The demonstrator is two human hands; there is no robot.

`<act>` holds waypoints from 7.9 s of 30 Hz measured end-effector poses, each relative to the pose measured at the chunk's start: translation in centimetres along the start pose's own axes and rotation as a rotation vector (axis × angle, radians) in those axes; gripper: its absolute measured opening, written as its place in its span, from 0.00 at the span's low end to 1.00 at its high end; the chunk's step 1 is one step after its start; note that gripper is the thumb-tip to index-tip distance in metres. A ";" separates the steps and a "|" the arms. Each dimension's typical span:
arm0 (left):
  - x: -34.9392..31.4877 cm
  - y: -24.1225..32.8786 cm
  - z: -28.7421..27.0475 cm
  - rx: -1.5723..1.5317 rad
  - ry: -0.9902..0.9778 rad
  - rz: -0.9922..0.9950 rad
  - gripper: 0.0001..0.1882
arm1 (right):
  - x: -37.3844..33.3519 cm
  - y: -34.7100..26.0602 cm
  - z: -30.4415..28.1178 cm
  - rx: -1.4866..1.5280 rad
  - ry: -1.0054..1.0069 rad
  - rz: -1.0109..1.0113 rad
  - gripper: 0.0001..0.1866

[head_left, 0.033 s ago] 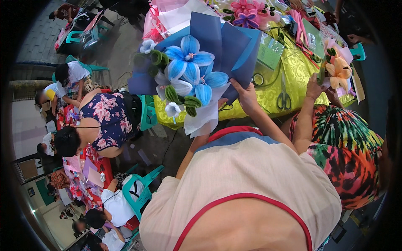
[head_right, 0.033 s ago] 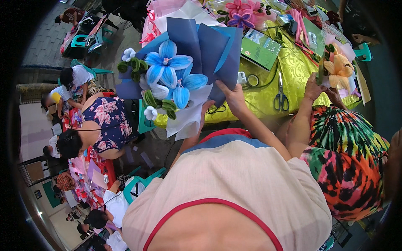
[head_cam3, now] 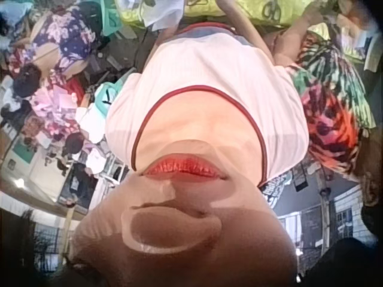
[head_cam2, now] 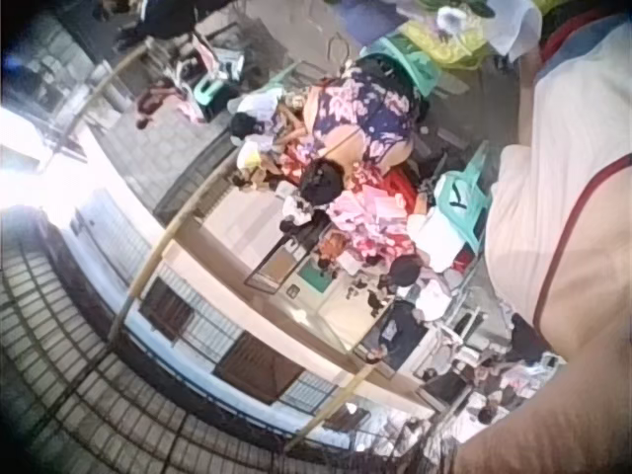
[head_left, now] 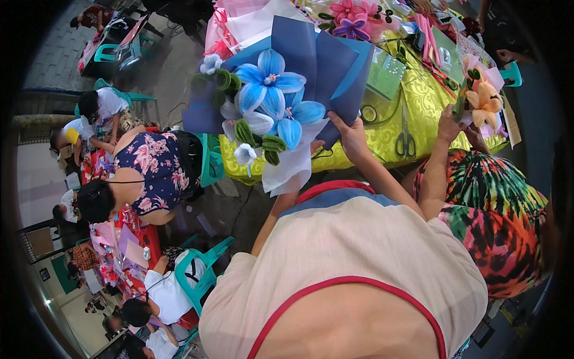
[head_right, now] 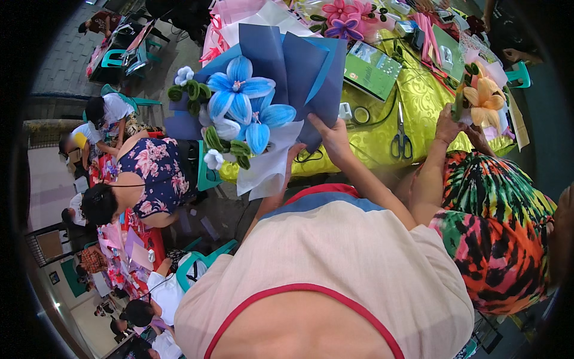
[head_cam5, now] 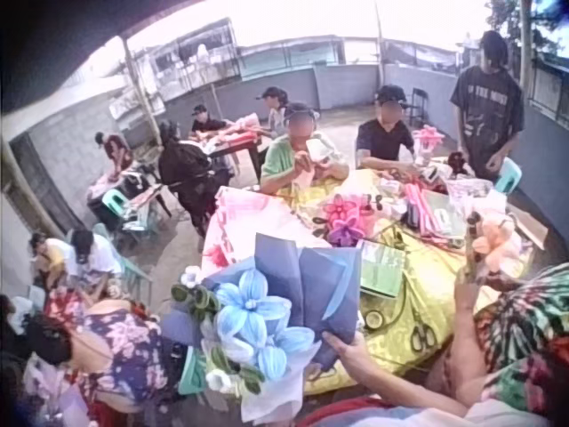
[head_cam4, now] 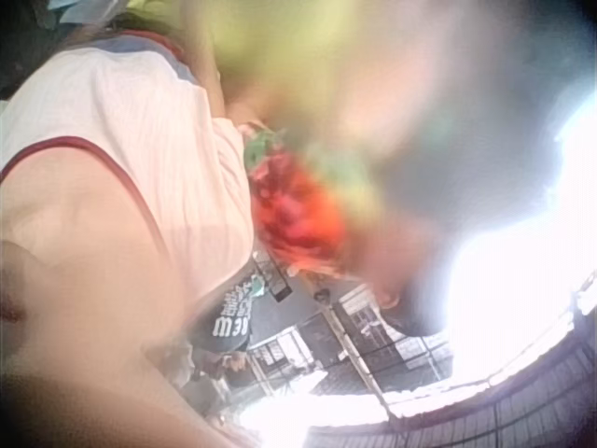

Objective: The person assembles a bouquet of artificial flowers by wrapping them in multiple layers of blue and white decorative paper and securing the wrap with tape.

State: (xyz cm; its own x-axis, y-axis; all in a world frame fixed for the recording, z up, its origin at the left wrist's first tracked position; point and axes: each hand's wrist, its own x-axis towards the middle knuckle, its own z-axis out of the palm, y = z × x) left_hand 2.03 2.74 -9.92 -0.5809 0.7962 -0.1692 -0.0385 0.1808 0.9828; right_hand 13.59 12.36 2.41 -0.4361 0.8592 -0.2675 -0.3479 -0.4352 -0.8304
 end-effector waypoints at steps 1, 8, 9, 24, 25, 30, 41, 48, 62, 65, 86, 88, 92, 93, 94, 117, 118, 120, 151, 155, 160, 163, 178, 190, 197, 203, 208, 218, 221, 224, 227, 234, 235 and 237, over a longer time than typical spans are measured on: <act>0.4 -1.3 -0.4 0.021 0.040 -0.001 0.13 | 0.2 0.2 0.4 -0.024 0.014 -0.039 0.07; -1.9 10.9 -0.9 -0.486 -0.046 -0.112 0.13 | 1.6 0.6 1.5 0.346 0.074 -0.013 0.11; -2.8 14.0 -1.2 -0.368 0.007 -0.073 0.13 | 1.4 0.6 2.5 0.399 0.037 0.029 0.12; -4.8 9.3 -2.2 -0.029 0.034 0.115 0.17 | -1.2 6.1 1.8 0.246 -0.431 0.065 0.31; -5.0 8.9 -2.5 0.017 -0.026 0.124 0.19 | -1.1 6.2 1.2 0.262 -0.429 0.135 0.31; -5.6 7.3 -3.3 0.056 -0.139 0.136 0.21 | -1.1 5.7 0.0 0.336 -0.494 0.223 0.31; -4.6 6.3 -5.4 -0.347 -0.060 0.151 0.22 | -0.7 6.7 -0.2 0.381 -0.503 0.177 0.27; -5.7 6.1 -7.6 -0.614 -0.054 0.192 0.23 | -1.0 6.3 -0.1 0.382 -0.569 0.179 0.28; -5.6 4.6 -7.7 -0.716 -0.010 0.201 0.25 | -0.1 0.4 0.0 0.203 -0.261 -0.083 0.21; -5.3 4.3 -7.4 -0.719 -0.011 0.204 0.25 | 0.1 0.0 -0.5 0.296 -0.288 -0.064 0.19; -5.4 4.0 -6.8 -0.715 -0.011 0.175 0.31 | 0.0 -0.8 2.5 0.285 -0.046 -0.062 0.17; -5.6 4.1 -6.8 -0.734 0.007 0.172 0.32 | -0.1 -0.9 2.7 0.292 -0.051 -0.048 0.18; -5.6 4.2 -6.5 -0.767 -0.011 0.198 0.32 | -0.1 -1.6 3.3 0.229 -0.024 -0.027 0.24; -5.8 4.3 -6.5 -0.766 -0.002 0.185 0.32 | -0.1 -1.7 3.5 0.194 -0.011 -0.032 0.26; -5.9 4.5 -6.5 -0.764 0.008 0.173 0.32 | 0.0 -1.8 3.6 0.169 -0.022 -0.170 0.28; -5.5 3.8 -8.5 -0.855 -0.008 0.199 0.32 | 5.6 -6.5 -2.7 -0.379 -0.231 -0.259 0.07; -5.3 3.9 -8.8 -0.856 -0.037 0.192 0.32 | 5.6 -6.8 -2.8 -0.387 -0.236 -0.269 0.06; -5.2 4.0 -8.9 -0.870 -0.083 0.183 0.32 | 5.6 -7.2 -2.8 -0.408 -0.249 -0.279 0.06; -3.7 5.1 -7.1 -0.783 -0.242 0.227 0.39 | 5.0 -2.9 -3.6 0.034 -0.066 -0.318 0.08; -3.3 5.4 -6.5 -0.776 -0.251 0.220 0.40 | 5.2 -2.9 -4.4 0.228 -0.226 -0.312 0.15; -3.3 4.3 -6.0 -0.777 -0.128 0.203 0.36 | 3.4 -1.2 -2.8 0.310 -0.251 -0.227 0.29; -3.6 3.1 -6.0 -0.733 -0.096 0.162 0.34 | 2.2 1.1 -1.8 0.276 -0.317 -0.102 0.33; -4.8 2.6 -5.2 -0.607 -0.135 0.143 0.34 | 4.0 5.0 -1.6 0.329 -0.488 0.130 0.32; -4.9 5.7 -3.6 -0.503 0.051 0.156 0.37 | 5.0 4.6 -2.1 0.251 0.026 0.200 0.25; -4.5 6.2 -3.4 -0.685 0.040 0.247 0.37 | 5.3 4.4 -2.2 0.253 0.147 0.190 0.24; -4.0 6.3 -4.4 -0.706 -0.133 0.285 0.38 | 5.8 3.4 -3.1 0.181 0.131 0.214 0.28; -2.8 6.5 -6.1 -0.592 -0.184 0.263 0.40 | 5.4 1.8 -3.1 0.055 -0.107 0.251 0.29; -2.8 5.8 -4.5 -0.799 -0.336 0.036 0.39 | 5.6 0.2 -1.6 -0.311 -0.106 0.160 0.31; -3.0 5.1 -3.8 -0.812 -0.309 0.023 0.39 | 5.4 0.2 -1.4 -0.376 -0.088 0.117 0.33; -3.4 4.5 -3.5 -0.834 -0.261 -0.010 0.38 | 5.2 0.2 -1.2 -0.323 -0.014 0.131 0.31; -3.6 4.2 -3.6 -0.871 -0.153 -0.012 0.37 | 4.1 -0.1 -1.8 -0.098 -0.268 -0.058 0.29; -3.2 4.5 -3.1 -0.851 -0.018 0.069 0.35 | 1.6 0.8 -6.2 0.305 -0.423 0.342 0.29; -3.1 4.3 -2.9 -0.852 -0.002 0.080 0.34 | 0.5 1.4 -6.2 0.309 -0.392 0.306 0.29; -3.2 4.1 -2.2 -0.859 0.035 0.104 0.34 | -1.4 2.5 -5.7 0.309 -0.333 0.240 0.29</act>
State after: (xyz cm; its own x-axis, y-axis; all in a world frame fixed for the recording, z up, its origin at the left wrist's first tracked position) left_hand 1.94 -0.36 -5.20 -0.6396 0.7638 -0.0872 -0.5770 -0.4021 0.7109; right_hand 18.01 11.63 -2.07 -0.7568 0.6152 -0.2211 -0.4126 -0.7119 -0.5684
